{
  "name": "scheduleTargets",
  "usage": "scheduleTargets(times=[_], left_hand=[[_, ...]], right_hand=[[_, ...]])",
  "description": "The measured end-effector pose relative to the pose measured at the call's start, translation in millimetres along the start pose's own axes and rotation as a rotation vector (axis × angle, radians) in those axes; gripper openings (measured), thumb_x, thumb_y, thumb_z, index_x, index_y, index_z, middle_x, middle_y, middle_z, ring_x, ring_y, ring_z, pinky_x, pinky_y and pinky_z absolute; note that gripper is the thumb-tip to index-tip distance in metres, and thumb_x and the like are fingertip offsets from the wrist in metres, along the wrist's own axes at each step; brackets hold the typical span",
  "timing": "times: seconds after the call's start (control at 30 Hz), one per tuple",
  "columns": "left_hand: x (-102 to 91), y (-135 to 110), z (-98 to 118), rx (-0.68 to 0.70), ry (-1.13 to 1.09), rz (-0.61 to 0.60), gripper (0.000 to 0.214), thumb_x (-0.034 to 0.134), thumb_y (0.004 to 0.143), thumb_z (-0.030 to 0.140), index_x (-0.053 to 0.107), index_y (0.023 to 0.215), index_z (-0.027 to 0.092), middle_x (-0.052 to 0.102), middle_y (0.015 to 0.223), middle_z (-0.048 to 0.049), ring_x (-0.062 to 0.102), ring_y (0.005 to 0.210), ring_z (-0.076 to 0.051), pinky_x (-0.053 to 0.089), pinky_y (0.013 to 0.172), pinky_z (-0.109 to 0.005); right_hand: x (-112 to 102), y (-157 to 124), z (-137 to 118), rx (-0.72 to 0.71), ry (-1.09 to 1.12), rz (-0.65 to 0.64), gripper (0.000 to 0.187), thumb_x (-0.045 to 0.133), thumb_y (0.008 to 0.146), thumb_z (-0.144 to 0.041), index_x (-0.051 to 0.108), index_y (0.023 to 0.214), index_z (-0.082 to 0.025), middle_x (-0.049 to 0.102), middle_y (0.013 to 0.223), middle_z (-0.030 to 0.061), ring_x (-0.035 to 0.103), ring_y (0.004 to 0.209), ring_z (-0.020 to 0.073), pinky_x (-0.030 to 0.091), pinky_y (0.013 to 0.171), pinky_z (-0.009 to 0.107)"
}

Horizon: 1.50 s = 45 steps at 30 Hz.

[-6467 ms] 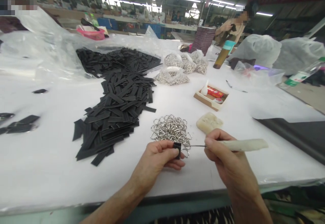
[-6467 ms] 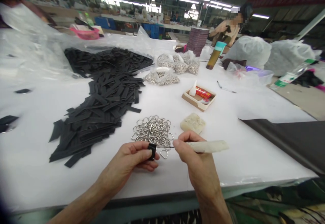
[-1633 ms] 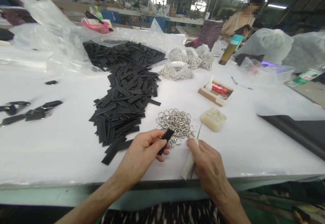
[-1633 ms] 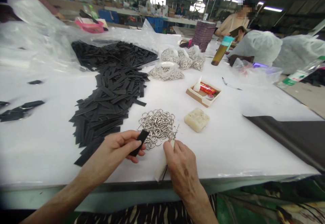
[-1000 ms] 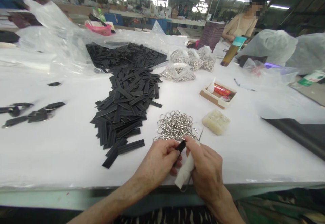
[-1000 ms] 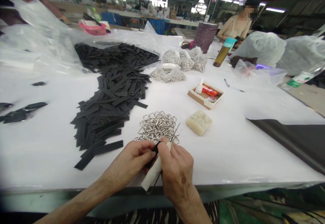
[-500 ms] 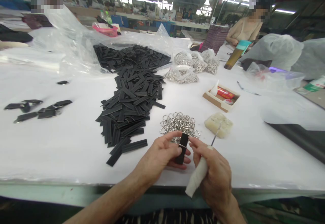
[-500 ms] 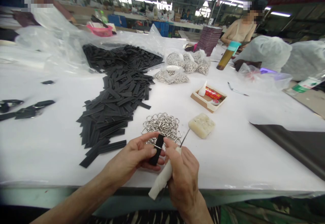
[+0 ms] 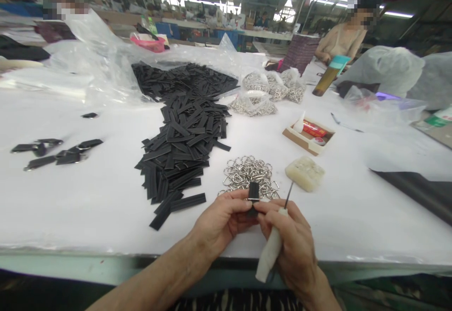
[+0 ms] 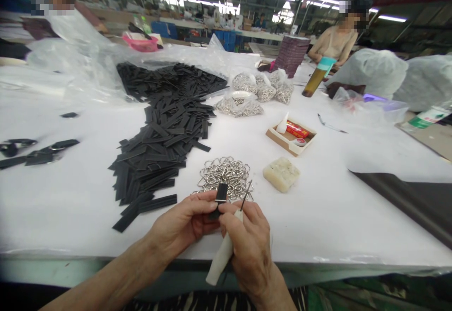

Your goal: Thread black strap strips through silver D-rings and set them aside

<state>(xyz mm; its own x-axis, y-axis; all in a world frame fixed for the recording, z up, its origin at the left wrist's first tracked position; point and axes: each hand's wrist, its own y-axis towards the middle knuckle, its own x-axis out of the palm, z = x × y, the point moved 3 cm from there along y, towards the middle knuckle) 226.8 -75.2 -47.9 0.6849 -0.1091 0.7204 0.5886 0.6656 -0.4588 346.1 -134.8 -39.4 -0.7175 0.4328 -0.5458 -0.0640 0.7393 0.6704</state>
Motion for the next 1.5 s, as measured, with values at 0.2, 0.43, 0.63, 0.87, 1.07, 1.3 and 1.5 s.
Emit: scheduleTargets(times=[0.2, 0.43, 0.63, 0.87, 1.07, 1.3, 1.5], left_hand=[[1.7, 1, 2, -0.021, 0.047, 0.097, 0.013, 0.070, 0.066, 0.015, 0.058, 0.070, 0.014, 0.067, 0.061, -0.0024, 0.064, 0.051, -0.016, 0.055, 0.057, -0.030], [4.8, 0, -3, 0.112, 0.082, 0.160, 0.024, 0.078, 0.059, 0.015, 0.056, 0.071, 0.014, 0.067, 0.060, -0.0024, 0.063, 0.048, -0.015, 0.053, 0.049, -0.025], [2.4, -6, -7, 0.242, 0.232, 0.043, 0.021, 0.066, 0.080, 0.033, 0.063, 0.079, 0.012, 0.071, 0.075, -0.0064, 0.066, 0.066, -0.016, 0.053, 0.068, -0.026], [0.8, -10, -8, 0.241, 0.437, 0.027, 0.015, 0.068, 0.078, 0.021, 0.067, 0.090, 0.013, 0.070, 0.080, -0.0052, 0.065, 0.076, -0.017, 0.050, 0.077, -0.027], [0.8, -12, -8, 0.264, 0.475, 0.063, 0.019, 0.065, 0.080, 0.027, 0.066, 0.091, 0.011, 0.072, 0.082, -0.0087, 0.066, 0.075, -0.019, 0.051, 0.076, -0.030], [-0.6, -11, -7, 0.256, 0.460, 0.108, 0.022, 0.067, 0.076, 0.026, 0.063, 0.089, 0.009, 0.072, 0.076, -0.0103, 0.067, 0.069, -0.021, 0.053, 0.074, -0.033], [0.5, -11, -6, 0.251, 0.497, 0.107, 0.017, 0.065, 0.076, 0.027, 0.064, 0.082, 0.010, 0.070, 0.070, -0.0089, 0.067, 0.068, -0.021, 0.053, 0.072, -0.032]], right_hand=[[-2, 6, -6, 0.090, 0.105, 0.055, 0.020, 0.053, 0.083, -0.003, 0.054, 0.089, -0.022, 0.066, 0.089, 0.0034, 0.059, 0.082, 0.0183, 0.051, 0.071, 0.032], [5, 7, -9, 0.251, 0.143, 0.193, 0.017, 0.055, 0.083, -0.006, 0.053, 0.088, -0.022, 0.064, 0.086, 0.0013, 0.059, 0.080, 0.0154, 0.049, 0.071, 0.026], [9, 5, -5, 0.551, 0.281, 0.229, 0.006, 0.058, 0.083, -0.016, 0.055, 0.086, -0.021, 0.059, 0.072, -0.0025, 0.056, 0.059, 0.0109, 0.046, 0.051, 0.018], [11, -1, 2, 0.768, 0.479, 0.180, 0.011, 0.061, 0.083, -0.024, 0.052, 0.088, -0.022, 0.056, 0.072, -0.0040, 0.053, 0.060, 0.0097, 0.045, 0.052, 0.018], [8, 7, -1, 0.827, 0.532, 0.209, 0.012, 0.063, 0.080, -0.024, 0.056, 0.089, -0.023, 0.049, 0.067, -0.0063, 0.049, 0.054, 0.0077, 0.044, 0.051, 0.017], [6, 14, -3, 0.826, 0.582, 0.226, 0.011, 0.065, 0.076, -0.020, 0.055, 0.080, -0.022, 0.051, 0.064, -0.0064, 0.049, 0.055, 0.0078, 0.043, 0.049, 0.016], [6, 13, 1, 0.814, 0.579, 0.152, 0.011, 0.063, 0.078, -0.019, 0.052, 0.080, -0.021, 0.046, 0.061, -0.0075, 0.043, 0.052, 0.0074, 0.038, 0.047, 0.016]])
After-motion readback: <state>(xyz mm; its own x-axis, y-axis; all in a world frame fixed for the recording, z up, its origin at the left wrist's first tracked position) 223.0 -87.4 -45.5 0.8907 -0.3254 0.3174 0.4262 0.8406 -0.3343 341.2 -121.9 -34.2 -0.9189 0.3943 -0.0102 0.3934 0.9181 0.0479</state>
